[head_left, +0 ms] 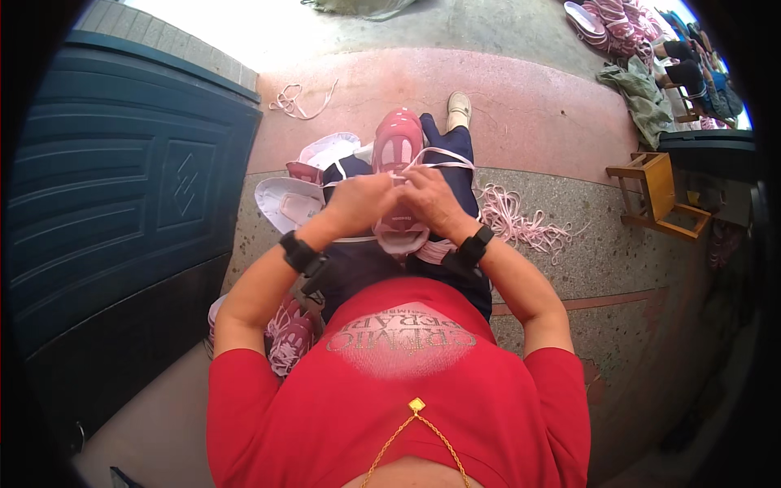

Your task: The person sits on the floor and threads a long pink shoelace through the eyelets of a pink sneaker. They repeatedly pull the lace through the eyelets, adjust the tension, and arrange the lace along the shoe's upper. The task focuses on inserting and organizing the lace within a single shoe.

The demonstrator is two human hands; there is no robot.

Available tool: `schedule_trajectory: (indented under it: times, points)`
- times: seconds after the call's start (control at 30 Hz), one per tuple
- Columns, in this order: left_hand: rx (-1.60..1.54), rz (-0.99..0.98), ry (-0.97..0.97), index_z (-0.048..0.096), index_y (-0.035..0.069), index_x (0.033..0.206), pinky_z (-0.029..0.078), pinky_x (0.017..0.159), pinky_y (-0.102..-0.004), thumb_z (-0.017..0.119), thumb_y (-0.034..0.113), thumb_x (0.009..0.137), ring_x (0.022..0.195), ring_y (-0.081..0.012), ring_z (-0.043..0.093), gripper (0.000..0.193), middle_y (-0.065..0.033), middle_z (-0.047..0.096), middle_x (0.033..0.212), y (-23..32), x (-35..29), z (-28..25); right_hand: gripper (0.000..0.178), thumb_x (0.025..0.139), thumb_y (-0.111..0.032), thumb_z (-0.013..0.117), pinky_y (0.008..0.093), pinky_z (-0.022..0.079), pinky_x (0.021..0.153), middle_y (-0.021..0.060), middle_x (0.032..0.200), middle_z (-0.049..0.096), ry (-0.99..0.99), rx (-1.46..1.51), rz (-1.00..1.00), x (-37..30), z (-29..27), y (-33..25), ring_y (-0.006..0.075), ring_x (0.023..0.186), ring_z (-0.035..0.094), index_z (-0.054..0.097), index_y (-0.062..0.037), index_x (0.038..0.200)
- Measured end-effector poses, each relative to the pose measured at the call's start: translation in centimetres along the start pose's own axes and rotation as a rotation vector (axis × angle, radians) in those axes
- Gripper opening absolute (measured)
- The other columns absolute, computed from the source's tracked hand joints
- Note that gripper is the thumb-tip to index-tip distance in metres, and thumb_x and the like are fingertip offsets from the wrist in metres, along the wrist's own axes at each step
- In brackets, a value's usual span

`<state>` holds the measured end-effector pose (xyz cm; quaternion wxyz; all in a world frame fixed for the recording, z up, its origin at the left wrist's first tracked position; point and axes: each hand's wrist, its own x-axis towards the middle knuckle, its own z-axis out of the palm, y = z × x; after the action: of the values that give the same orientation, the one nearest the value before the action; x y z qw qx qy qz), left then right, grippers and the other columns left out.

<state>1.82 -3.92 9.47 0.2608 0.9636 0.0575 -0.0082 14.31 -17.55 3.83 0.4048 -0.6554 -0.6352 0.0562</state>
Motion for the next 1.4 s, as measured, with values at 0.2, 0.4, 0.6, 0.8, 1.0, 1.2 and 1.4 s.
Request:
schedule_trajectory:
  times: [0.2, 0.4, 0.6, 0.8, 1.0, 1.2, 1.4]
  points:
    - [-0.835, -0.601, 0.057, 0.045, -0.001, 0.126, 0.043, 0.060, -0.0211, 0.046, 0.016, 0.094, 0.065, -0.0084, 0.054, 0.036, -0.0038, 0.061, 0.076, -4.5, -3.1, -1.2, 0.011, 0.078, -0.009, 0.057, 0.0423, 0.050, 0.064, 0.0143, 0.074, 0.063, -0.554, 0.170, 0.014, 0.6, 1.1, -8.0, 0.0330, 0.071, 0.063, 0.065, -0.0076, 0.086]
    - [-0.943, -0.673, 0.055, 0.052, -0.004, 0.114, 0.047, 0.059, -0.0234, 0.050, 0.012, 0.092, 0.063, -0.0094, 0.056, 0.028, -0.0047, 0.062, 0.078, -4.2, -3.3, 1.9, 0.029, 0.086, -0.030, 0.059, 0.0436, 0.049, 0.061, 0.0184, 0.072, 0.062, -0.345, -0.020, 0.280, 3.8, 1.6, 0.7, 0.0358, 0.070, 0.063, 0.053, -0.0019, 0.086]
    - [-0.488, -0.543, 0.168, 0.067, 0.000, 0.089, 0.047, 0.058, -0.0312, 0.055, 0.021, 0.088, 0.062, -0.0157, 0.061, 0.024, -0.0089, 0.064, 0.069, -4.8, -1.8, 3.3, 0.025, 0.090, -0.026, 0.054, 0.0487, 0.044, 0.063, 0.0225, 0.075, 0.060, -0.262, 0.017, 0.413, 3.1, 3.0, 2.6, 0.0409, 0.072, 0.059, 0.049, -0.0018, 0.086]
    - [-0.158, -0.471, 0.218, 0.064, 0.002, 0.082, 0.049, 0.066, -0.0426, 0.054, 0.022, 0.087, 0.076, -0.0376, 0.063, 0.023, -0.0200, 0.063, 0.077, -5.7, 0.5, 3.8, 0.024, 0.090, -0.024, 0.052, 0.0496, 0.045, 0.063, 0.0240, 0.072, 0.059, -0.179, 0.030, 0.503, 3.0, 3.4, 2.0, 0.0415, 0.071, 0.059, 0.050, -0.0014, 0.084]
    - [0.212, -0.282, 0.126, 0.062, 0.007, 0.076, 0.045, 0.066, -0.0457, 0.055, 0.018, 0.083, 0.076, -0.0323, 0.061, 0.015, -0.0121, 0.064, 0.075, -5.0, 1.5, 3.0, 0.024, 0.090, -0.025, 0.051, 0.0501, 0.045, 0.063, 0.0240, 0.073, 0.060, -0.200, 0.036, 0.538, 3.2, 3.1, 2.0, 0.0419, 0.072, 0.059, 0.050, -0.0016, 0.084]
    - [0.302, -0.202, 0.097, 0.064, 0.010, 0.077, 0.043, 0.067, -0.0443, 0.057, 0.019, 0.081, 0.078, -0.0273, 0.061, 0.011, -0.0078, 0.063, 0.075, -4.7, 2.1, 2.8, 0.028, 0.092, -0.028, 0.049, 0.0490, 0.045, 0.063, 0.0250, 0.072, 0.059, -0.189, 0.061, 0.562, 3.3, 3.0, 1.7, 0.0416, 0.070, 0.059, 0.052, -0.0011, 0.083]
    - [0.088, -0.327, 0.194, 0.068, 0.013, 0.082, 0.044, 0.070, -0.0417, 0.064, 0.028, 0.080, 0.077, -0.0264, 0.060, 0.016, -0.0069, 0.063, 0.072, -5.4, 1.3, 3.8, 0.032, 0.095, -0.028, 0.047, 0.0318, 0.040, 0.048, 0.0086, 0.063, 0.056, -0.062, 0.653, 0.867, 3.0, 1.3, 2.6, 0.0174, 0.051, 0.052, 0.059, -0.0009, 0.083]
